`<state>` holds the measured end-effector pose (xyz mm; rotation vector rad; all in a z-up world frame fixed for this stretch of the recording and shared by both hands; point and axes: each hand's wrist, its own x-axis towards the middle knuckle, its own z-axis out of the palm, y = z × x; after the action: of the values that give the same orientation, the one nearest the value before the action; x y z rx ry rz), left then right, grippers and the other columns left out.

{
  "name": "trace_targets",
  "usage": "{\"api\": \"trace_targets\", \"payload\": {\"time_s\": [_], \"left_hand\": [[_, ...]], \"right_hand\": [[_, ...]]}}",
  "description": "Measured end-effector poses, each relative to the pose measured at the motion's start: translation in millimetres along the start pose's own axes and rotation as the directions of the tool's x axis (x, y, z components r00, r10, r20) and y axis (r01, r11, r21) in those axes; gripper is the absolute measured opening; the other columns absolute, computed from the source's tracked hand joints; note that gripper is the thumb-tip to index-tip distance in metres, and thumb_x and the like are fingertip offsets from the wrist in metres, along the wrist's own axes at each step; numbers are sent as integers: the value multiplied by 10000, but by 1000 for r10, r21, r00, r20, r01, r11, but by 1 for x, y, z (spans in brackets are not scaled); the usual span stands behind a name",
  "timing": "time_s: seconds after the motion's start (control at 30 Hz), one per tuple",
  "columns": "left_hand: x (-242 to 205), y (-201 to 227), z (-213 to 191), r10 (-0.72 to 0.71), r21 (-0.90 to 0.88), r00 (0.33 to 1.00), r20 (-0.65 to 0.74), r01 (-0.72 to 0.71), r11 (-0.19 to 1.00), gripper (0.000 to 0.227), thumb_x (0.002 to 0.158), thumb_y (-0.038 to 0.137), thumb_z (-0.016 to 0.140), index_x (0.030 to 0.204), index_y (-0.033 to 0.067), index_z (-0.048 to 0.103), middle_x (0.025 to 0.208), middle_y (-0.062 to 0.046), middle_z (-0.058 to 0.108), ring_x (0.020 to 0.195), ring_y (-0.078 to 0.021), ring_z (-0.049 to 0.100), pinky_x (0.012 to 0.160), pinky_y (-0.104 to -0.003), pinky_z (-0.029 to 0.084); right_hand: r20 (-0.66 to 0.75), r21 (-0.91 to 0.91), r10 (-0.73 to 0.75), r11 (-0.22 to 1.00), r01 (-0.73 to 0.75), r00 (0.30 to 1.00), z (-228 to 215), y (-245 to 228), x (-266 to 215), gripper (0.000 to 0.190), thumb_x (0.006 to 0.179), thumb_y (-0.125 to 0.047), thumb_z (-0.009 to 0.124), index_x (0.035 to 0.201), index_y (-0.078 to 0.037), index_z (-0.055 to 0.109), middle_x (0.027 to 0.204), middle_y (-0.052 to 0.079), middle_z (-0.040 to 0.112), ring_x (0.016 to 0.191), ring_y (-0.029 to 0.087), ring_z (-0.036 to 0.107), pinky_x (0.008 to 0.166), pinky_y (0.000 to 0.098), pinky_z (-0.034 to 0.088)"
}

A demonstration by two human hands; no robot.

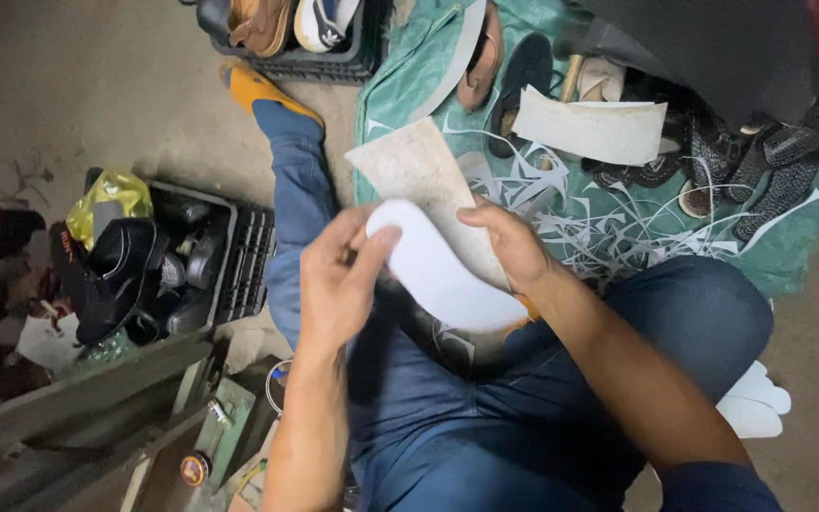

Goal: The person sits on the floor and uses shears to cut a white shoe insole along a marked outline. They trim the edges, rotate the insole, and place the finished piece aside before picking up another insole to repeat the process.

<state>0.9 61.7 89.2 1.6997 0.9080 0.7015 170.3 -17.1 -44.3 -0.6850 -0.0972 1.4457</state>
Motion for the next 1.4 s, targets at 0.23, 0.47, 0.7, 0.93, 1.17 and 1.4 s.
{"api": "trace_targets", "payload": {"time_s": [0.23, 0.47, 0.7, 0.93, 1.17, 1.4], "left_hand": [[34, 3, 14, 432, 395, 894, -120, -356, 847, 148, 989, 105, 731, 1132, 80, 758, 791, -60, 669, 680, -194, 627, 648, -324, 536], [40, -10, 17, 598, 556, 789, -141, -437, 708, 392, 935, 131, 823, 1265, 14, 645, 1093, -117, 573, 1037, -305, 570, 877, -412, 509], [-8, -20, 29, 421, 309, 906, 44, -413, 856, 684, 790, 170, 914, 1391, 50, 608, 1605, -284, 329, 1463, -459, 407, 1193, -504, 380], [-45, -34, 35, 389, 342, 877, 281, -470, 814, 758, 744, 337, 930, 1414, 172, 617, 1653, -209, 313, 1559, -382, 224, 1267, -521, 230], [-44, -43, 46, 488, 416, 854, 181, -517, 748, 638, 796, 312, 913, 1357, 130, 669, 1577, -222, 438, 1504, -395, 365, 1204, -505, 349], [-45, -48, 49, 470, 454, 870, 148, -482, 749, 636, 800, 331, 895, 1347, 105, 666, 1557, -216, 473, 1481, -396, 401, 1184, -500, 362]], "right_hand": [[-56, -60, 165, 984, -168, 985, 80, -28, -58, 523, 948, -434, 565, 1322, -89, 685, 1163, 171, 747, 1031, 309, 729, 985, 537, 576], [1, -366, 66, 929, -61, 998, 64, -43, -52, 420, 914, -151, 653, 1316, -32, 671, 1086, 250, 764, 1029, 292, 747, 1000, 461, 557], [-100, -198, -69, 979, 49, 993, 39, -32, -31, 466, 962, -195, 649, 1401, -45, 600, 1210, 229, 695, 1019, 236, 705, 998, 468, 558], [-104, -182, -258, 954, 237, 961, 39, -29, -28, 481, 986, -268, 659, 1420, -75, 580, 1384, 154, 621, 1164, 250, 672, 988, 450, 566], [-127, -98, -175, 982, 163, 976, 75, -45, -37, 453, 1020, -371, 591, 1368, -84, 628, 1283, 154, 703, 1133, 249, 688, 1089, 431, 505], [-123, -80, -161, 985, 152, 979, 67, -41, -32, 484, 1017, -391, 565, 1389, -82, 593, 1305, 156, 684, 1122, 258, 689, 1107, 467, 493]]}}
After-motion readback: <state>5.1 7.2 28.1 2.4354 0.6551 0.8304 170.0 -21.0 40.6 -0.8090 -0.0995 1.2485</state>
